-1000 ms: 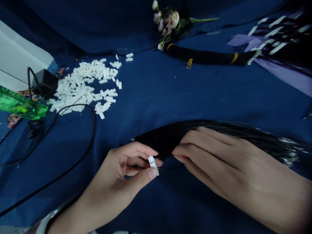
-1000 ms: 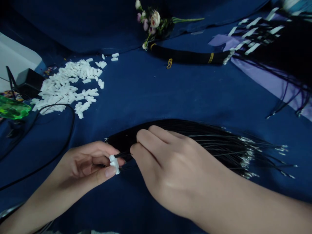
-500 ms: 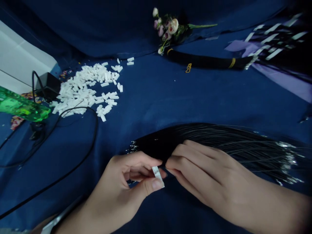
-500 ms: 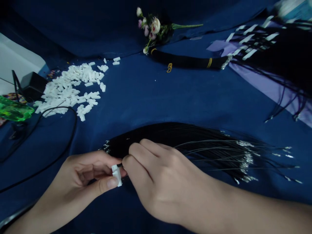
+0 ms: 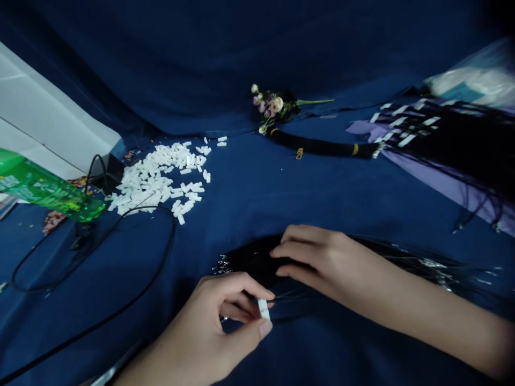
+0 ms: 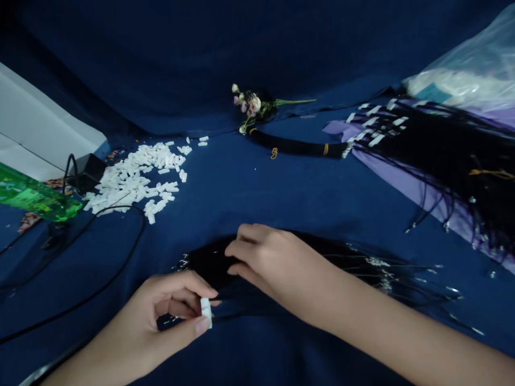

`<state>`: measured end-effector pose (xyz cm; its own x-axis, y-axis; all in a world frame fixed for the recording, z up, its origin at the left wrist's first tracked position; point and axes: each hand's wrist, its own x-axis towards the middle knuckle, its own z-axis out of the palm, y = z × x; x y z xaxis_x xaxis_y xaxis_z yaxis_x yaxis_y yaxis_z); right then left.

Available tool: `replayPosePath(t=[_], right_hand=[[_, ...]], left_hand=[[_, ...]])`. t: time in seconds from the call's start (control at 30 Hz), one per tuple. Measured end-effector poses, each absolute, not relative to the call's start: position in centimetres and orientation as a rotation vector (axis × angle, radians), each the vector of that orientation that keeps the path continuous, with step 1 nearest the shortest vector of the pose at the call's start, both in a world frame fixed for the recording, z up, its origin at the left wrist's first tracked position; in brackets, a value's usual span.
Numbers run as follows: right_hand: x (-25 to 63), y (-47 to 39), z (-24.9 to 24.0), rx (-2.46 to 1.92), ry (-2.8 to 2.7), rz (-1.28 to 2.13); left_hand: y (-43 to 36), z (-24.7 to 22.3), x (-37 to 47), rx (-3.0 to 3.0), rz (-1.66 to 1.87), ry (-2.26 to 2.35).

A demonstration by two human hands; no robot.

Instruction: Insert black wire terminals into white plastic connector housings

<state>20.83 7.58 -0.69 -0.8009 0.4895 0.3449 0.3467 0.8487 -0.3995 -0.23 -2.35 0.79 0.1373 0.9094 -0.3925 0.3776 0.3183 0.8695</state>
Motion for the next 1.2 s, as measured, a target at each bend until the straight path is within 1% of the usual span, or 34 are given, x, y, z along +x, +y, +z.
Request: replayPosePath(t=[0.23, 0.5, 0.63, 0.8, 0.9, 1.0, 1.2], right_hand=[[20.2, 6.5, -1.3, -0.559, -2.644, 0.331], [19.9, 6.4, -1.4, -0.604, -2.512, 0.321], [19.7, 6.0, -1.3, -0.621, -2.397, 0.359], [19.8, 5.1, -0.1, -0.588, -2.270, 0.343], [20.2, 4.7, 0.5, -0.601, -2.273, 0.270], [20.7, 4.6, 0.9, -0.618, -2.309, 0.200], [22.2, 5.3, 0.9, -0.617, -2.404, 0.197]], left_hand=[[-2.8, -0.4, 0.1, 1.460, 0.656, 1.454], [-3.1, -0.5, 0.1, 1.485, 0.641, 1.490], [-2.9, 0.0, 0.3, 1.384, 0.736, 1.466], [-2.3, 0.5, 0.2, 1.088, 0.818, 1.375], [-2.0, 0.5, -0.1, 0.914, 0.874, 1.309], [-1.8, 0.5, -0.5, 0.862, 0.879, 1.302], [-1.3, 0.6, -0.8, 0.762, 0.926, 1.252]])
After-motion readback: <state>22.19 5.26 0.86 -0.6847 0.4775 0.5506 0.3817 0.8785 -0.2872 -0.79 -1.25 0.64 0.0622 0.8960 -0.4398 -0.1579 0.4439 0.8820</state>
